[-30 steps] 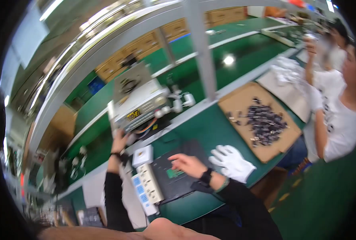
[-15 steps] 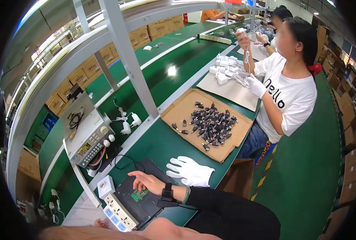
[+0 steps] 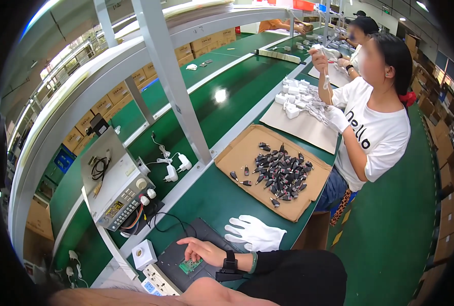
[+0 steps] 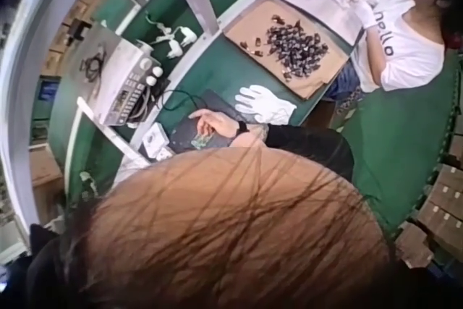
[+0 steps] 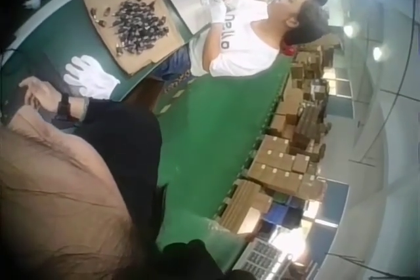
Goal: Perform quality control testing on electronic cable assemblies using a specialized test fixture.
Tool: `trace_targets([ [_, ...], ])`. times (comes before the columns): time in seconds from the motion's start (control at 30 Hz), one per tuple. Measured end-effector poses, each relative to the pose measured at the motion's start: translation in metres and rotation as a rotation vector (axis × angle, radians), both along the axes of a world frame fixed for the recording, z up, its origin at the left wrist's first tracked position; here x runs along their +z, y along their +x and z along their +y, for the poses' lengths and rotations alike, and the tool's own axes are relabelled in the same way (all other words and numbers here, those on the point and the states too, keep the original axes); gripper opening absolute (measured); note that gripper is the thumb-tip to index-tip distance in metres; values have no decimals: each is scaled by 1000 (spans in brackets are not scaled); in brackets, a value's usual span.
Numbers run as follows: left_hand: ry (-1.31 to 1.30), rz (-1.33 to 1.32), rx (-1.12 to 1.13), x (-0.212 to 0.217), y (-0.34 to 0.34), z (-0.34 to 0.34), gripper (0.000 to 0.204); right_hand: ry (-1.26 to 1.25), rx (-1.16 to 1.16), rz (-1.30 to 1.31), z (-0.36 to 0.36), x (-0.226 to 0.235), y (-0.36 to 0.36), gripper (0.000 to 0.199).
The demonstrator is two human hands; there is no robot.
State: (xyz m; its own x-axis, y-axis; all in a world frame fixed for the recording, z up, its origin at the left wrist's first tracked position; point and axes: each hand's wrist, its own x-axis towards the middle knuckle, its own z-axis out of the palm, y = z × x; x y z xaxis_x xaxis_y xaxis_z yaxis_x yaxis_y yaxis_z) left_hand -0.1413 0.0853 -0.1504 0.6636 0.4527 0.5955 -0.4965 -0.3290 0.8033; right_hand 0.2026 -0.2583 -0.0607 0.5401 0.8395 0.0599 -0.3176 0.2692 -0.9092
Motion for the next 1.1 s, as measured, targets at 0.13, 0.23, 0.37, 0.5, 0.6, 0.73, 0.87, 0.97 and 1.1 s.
trace_targets([
  [0.13,-736,124,483,19,1,-42,27,-18,17,-16,-1,2,-4,50],
  [0.23,-701,164,514,12,-5,-39,28,-24,20,-26,1,-1,-5,47],
  [0.37,-644,218,564,23,13,-44,29,-22,1,-14,4,-5,-3,46],
  [0.5,-566,314,571,36,27,-48,29,-12,-21,-89,7,1,-4,44],
  [0.6,-528,367,601,46,36,-53,30,-8,-25,-136,6,9,-1,42],
  [0.73,-419,401,597,45,29,-51,33,-20,-15,-206,13,4,1,40],
  [0.87,-449,342,516,31,25,-48,34,-16,-23,-245,10,2,-4,34],
  [0.97,-457,344,516,39,45,-60,33,-72,-49,-236,-1,-5,8,37],
  [1.1,-505,317,553,53,36,-71,28,-76,9,-246,2,4,2,52],
])
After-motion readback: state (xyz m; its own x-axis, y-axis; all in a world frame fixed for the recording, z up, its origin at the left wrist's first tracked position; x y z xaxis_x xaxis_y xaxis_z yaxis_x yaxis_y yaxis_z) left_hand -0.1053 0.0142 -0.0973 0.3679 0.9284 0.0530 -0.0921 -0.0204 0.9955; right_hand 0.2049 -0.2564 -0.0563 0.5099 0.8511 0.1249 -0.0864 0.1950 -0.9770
